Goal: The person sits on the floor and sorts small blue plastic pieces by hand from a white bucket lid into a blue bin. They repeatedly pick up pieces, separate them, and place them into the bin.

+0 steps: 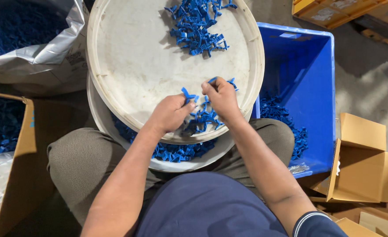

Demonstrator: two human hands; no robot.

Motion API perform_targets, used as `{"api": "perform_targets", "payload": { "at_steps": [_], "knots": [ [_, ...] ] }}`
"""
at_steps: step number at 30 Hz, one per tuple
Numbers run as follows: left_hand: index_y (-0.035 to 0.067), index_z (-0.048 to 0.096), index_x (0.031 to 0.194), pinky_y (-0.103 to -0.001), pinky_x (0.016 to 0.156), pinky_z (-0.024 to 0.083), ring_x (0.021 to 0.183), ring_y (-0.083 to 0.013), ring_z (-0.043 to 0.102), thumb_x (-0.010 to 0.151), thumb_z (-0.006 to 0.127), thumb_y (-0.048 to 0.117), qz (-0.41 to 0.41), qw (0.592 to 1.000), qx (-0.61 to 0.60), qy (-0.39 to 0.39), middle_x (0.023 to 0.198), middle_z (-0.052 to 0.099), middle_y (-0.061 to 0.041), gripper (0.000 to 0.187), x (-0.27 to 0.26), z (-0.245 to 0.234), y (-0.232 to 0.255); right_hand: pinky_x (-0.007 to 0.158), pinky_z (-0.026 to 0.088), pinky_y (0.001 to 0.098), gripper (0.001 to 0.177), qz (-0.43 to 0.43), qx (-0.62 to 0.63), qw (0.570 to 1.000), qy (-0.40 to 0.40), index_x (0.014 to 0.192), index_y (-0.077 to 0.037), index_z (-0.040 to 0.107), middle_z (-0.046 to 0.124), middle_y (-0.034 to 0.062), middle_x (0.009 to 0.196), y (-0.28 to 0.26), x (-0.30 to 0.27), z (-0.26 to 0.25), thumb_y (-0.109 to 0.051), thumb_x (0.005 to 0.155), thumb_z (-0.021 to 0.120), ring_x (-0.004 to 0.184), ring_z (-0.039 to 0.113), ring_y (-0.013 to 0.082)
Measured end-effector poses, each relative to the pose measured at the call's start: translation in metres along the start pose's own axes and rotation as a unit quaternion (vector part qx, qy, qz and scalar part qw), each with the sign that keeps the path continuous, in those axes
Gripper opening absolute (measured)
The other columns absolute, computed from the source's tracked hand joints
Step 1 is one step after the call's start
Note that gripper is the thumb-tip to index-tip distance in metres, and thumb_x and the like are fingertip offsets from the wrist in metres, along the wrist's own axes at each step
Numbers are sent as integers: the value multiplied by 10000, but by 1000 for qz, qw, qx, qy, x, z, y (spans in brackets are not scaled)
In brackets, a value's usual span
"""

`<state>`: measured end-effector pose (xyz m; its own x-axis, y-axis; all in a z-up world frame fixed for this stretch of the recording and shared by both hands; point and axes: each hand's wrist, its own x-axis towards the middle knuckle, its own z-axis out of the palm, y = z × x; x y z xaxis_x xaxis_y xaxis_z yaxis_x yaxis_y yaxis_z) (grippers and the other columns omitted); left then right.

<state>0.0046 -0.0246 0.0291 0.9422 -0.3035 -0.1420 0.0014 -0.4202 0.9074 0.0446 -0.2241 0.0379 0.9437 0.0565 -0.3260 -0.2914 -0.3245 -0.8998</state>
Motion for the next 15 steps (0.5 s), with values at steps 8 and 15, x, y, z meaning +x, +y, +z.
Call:
{"api": "perform_targets", "payload": {
  "at_steps": [8,15],
  "knots": [
    [75,700,925,-529,741,519,845,-427,667,885,642,346,-40,992,97,66,845,707,-207,280,-2,-11,8,827,552,434,220,-261,-402,876,58,1099,-75,774,765,140,997,-9,-12,-17,-129,900,696,940,715,342],
    [109,725,903,-528,767,532,869,-402,681,867,656,337,-37,978,202,-48,866,722,-178,241,-7,-11,17,753,543,316,229,-196,-159,965,-66,1134,-70,734,719,57,900,-21,-22,-9,-178,932,725,825,670,181]
  ]
}}
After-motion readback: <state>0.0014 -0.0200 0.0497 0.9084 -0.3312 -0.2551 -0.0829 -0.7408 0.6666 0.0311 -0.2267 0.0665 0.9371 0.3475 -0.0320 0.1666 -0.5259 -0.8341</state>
